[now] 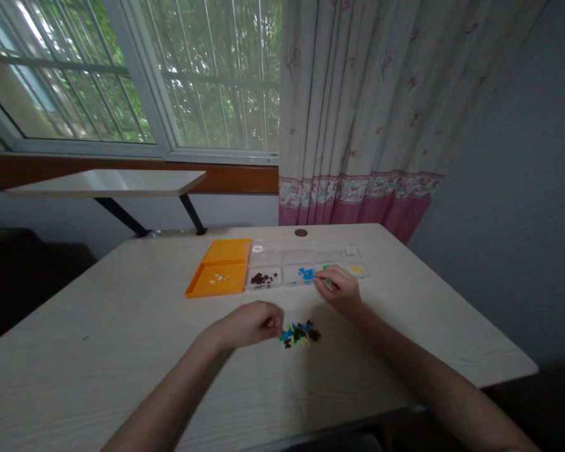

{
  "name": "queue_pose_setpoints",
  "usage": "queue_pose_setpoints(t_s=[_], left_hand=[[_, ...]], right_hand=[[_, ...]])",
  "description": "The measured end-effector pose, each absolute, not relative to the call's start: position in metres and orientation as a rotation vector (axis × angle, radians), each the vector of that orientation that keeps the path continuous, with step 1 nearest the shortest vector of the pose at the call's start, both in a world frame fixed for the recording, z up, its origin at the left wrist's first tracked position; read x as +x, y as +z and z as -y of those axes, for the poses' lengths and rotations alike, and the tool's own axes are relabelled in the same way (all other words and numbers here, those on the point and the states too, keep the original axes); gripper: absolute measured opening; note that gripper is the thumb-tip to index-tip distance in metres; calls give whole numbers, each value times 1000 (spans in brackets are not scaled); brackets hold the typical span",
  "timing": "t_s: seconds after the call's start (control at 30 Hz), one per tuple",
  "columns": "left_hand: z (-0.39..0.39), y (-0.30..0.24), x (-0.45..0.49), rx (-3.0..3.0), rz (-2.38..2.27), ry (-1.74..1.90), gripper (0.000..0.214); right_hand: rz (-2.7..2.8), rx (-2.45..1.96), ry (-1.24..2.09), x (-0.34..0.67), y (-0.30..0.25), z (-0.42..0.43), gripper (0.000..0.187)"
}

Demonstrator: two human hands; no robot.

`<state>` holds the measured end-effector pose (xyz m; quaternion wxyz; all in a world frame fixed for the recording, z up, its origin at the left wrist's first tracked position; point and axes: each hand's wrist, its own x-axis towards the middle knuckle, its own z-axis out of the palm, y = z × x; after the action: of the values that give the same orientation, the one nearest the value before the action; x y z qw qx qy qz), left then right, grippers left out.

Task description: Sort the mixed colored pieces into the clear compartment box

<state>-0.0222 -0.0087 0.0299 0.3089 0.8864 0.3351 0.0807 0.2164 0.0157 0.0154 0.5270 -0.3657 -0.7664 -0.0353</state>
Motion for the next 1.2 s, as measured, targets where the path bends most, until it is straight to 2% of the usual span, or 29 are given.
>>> queue_pose_setpoints(t_s=[0.2,0.47,0.77,1.0,1.2], left_hand=[[3,33,-17,2300,-1030,487,25],[-1,24,-14,2344,-1101,646,23],[3,23,-6,2360,-1082,824,22],[7,20,-4,2430,-1085,748,19],[7,19,-2,2368,-1088,829,17]], right_hand=[[1883,-1101,-46,222,8,-32,13],[1906,-1316,46,227,2,-46,17],[2189,-952,221,197,-1,-9,11],[2219,-969,214,189,4,3,10],[2162,-929,206,191,7,3,7]])
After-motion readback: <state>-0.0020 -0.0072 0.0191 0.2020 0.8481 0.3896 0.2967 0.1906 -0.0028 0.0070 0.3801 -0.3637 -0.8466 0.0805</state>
